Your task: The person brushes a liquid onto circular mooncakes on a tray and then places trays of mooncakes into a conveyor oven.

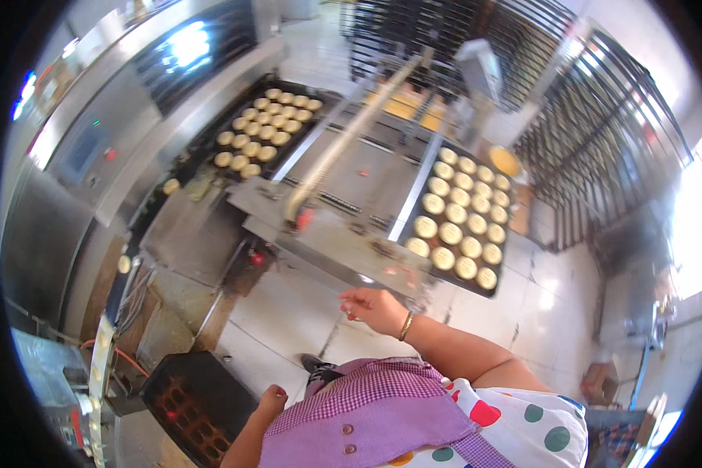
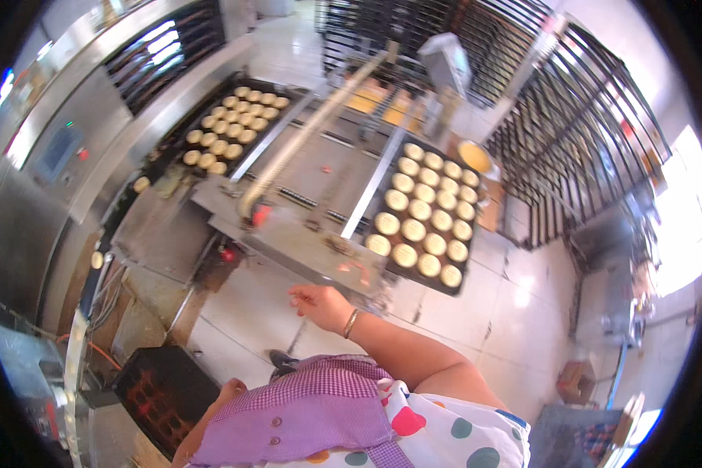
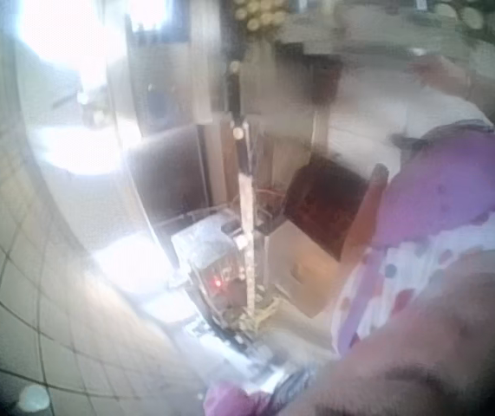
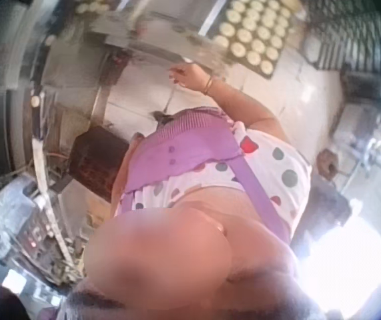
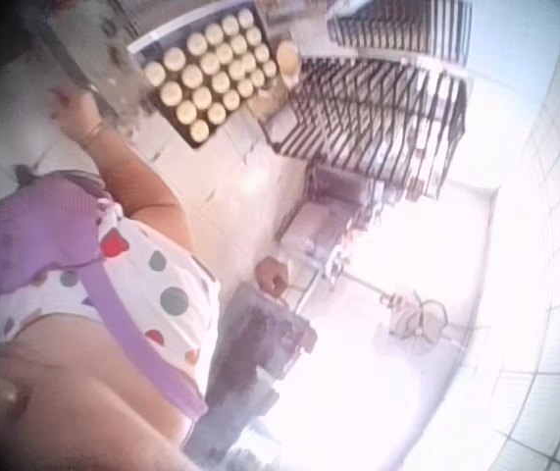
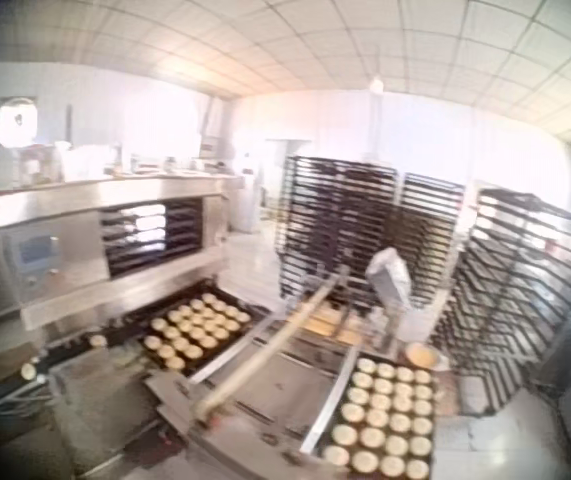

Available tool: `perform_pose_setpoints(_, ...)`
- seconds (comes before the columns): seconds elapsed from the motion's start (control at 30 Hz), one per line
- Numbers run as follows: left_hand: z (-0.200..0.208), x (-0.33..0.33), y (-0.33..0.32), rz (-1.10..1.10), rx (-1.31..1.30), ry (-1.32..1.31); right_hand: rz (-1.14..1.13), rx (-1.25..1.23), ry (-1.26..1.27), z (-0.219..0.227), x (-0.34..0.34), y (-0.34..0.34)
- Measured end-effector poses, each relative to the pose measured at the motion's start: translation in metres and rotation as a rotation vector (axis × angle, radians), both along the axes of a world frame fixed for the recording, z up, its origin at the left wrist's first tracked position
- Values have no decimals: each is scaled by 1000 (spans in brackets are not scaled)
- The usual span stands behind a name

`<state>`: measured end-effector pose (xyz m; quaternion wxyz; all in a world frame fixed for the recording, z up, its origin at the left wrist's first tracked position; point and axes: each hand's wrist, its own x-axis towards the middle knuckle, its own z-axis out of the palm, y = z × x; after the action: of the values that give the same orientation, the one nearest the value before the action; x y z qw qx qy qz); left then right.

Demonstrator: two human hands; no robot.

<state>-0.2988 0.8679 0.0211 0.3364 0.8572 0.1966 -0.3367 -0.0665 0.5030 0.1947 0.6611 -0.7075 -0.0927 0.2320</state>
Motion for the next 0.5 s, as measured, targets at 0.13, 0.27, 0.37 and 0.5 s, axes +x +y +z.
perform_pose_setpoints(0.13, -25, 33, -135, -131, -39, -196, -51, -128, 10, -10, -76, -147)
perform_pose_setpoints(0.27, -37, 79, -304, -300, -49, -183, -419, -211, 207, -31, -168, -338)
perform_pose_setpoints(0.37, -1, 90, -448, -430, -298, -221, -791, -260, 292, -29, -238, -460)
perform_pose_setpoints(0.5, 25, 113, -571, -802, -305, -402, -1161, -243, 374, -42, -306, -561)
